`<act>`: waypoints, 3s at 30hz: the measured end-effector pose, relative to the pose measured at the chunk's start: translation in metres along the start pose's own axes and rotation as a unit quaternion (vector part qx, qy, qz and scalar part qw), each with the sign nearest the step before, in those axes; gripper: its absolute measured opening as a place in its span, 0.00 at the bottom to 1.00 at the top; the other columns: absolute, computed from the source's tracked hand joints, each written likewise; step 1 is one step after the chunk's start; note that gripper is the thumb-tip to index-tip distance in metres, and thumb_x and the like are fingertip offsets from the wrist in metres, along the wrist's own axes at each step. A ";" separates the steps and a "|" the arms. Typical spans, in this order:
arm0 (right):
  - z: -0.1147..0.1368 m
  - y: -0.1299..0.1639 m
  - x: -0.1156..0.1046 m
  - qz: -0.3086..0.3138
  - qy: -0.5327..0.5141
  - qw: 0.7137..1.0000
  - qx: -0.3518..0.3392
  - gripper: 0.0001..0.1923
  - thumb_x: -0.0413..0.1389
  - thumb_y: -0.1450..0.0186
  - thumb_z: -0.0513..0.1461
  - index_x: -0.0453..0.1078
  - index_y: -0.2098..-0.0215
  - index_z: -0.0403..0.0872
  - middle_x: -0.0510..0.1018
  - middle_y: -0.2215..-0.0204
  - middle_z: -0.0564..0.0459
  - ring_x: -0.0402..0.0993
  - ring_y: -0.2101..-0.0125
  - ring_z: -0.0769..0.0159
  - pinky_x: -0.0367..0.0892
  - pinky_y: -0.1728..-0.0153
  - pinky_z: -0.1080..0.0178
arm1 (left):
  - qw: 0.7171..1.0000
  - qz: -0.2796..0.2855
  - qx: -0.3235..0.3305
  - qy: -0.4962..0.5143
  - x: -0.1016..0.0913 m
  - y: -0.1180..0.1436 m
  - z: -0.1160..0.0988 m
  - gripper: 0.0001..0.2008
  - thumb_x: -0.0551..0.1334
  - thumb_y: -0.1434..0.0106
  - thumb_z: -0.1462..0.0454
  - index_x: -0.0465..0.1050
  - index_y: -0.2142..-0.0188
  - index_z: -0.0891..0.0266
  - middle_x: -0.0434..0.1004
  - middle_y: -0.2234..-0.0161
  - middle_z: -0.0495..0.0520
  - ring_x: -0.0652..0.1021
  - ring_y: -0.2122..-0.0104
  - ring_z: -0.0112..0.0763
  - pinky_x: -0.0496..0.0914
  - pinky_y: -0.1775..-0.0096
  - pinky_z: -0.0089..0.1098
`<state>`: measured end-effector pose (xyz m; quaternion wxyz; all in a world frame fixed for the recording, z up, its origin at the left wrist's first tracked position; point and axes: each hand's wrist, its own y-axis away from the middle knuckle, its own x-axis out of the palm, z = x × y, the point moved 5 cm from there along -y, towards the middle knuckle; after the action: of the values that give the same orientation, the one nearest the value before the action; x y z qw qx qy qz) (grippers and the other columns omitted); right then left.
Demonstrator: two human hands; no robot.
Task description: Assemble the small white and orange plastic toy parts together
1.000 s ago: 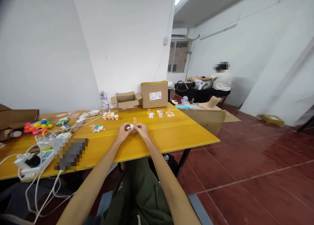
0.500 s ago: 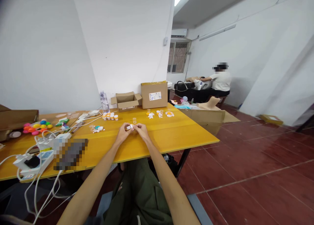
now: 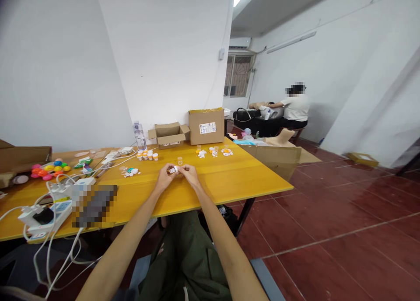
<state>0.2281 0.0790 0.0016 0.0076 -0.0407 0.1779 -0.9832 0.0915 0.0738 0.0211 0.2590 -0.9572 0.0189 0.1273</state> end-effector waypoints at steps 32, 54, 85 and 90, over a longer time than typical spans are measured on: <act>0.001 0.000 -0.001 -0.014 -0.010 1.000 0.010 0.19 0.65 0.51 0.55 0.73 0.80 0.48 0.79 0.79 0.52 0.75 0.73 0.62 0.69 0.69 0.62 | 0.999 -0.013 0.031 -0.008 -0.002 0.001 -0.007 0.09 0.67 0.51 0.69 0.74 0.68 0.59 0.76 0.69 0.48 0.76 0.67 0.32 0.71 0.61 0.33; -0.008 -0.005 0.000 0.013 0.072 0.997 0.022 0.19 0.57 0.41 0.54 0.72 0.77 0.48 0.78 0.77 0.51 0.75 0.74 0.62 0.69 0.74 0.62 | 0.999 -0.011 -0.006 0.034 -0.006 0.001 0.002 0.09 0.67 0.50 0.67 0.74 0.67 0.60 0.79 0.69 0.49 0.79 0.68 0.32 0.73 0.62 0.32; 0.011 -0.039 -0.008 0.104 0.373 0.922 0.021 0.05 0.58 0.40 0.38 0.70 0.64 0.48 0.80 0.71 0.52 0.78 0.67 0.61 0.69 0.66 0.64 | 0.992 0.041 -0.034 -0.119 -0.036 0.004 0.022 0.10 0.69 0.53 0.65 0.78 0.68 0.62 0.76 0.70 0.49 0.74 0.69 0.31 0.69 0.63 0.31; 0.012 -0.029 -0.014 0.122 0.151 0.981 -0.003 0.12 0.62 0.44 0.43 0.68 0.65 0.48 0.79 0.68 0.52 0.77 0.69 0.63 0.71 0.73 0.64 | 0.989 0.039 -0.034 -0.136 -0.035 0.005 0.019 0.09 0.69 0.53 0.65 0.78 0.69 0.62 0.75 0.72 0.49 0.73 0.70 0.31 0.68 0.64 0.31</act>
<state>0.2428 0.1022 0.0216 0.1006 0.1299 0.1834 -0.9692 0.0526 0.0781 0.0121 0.2211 -0.9378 0.0168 0.2673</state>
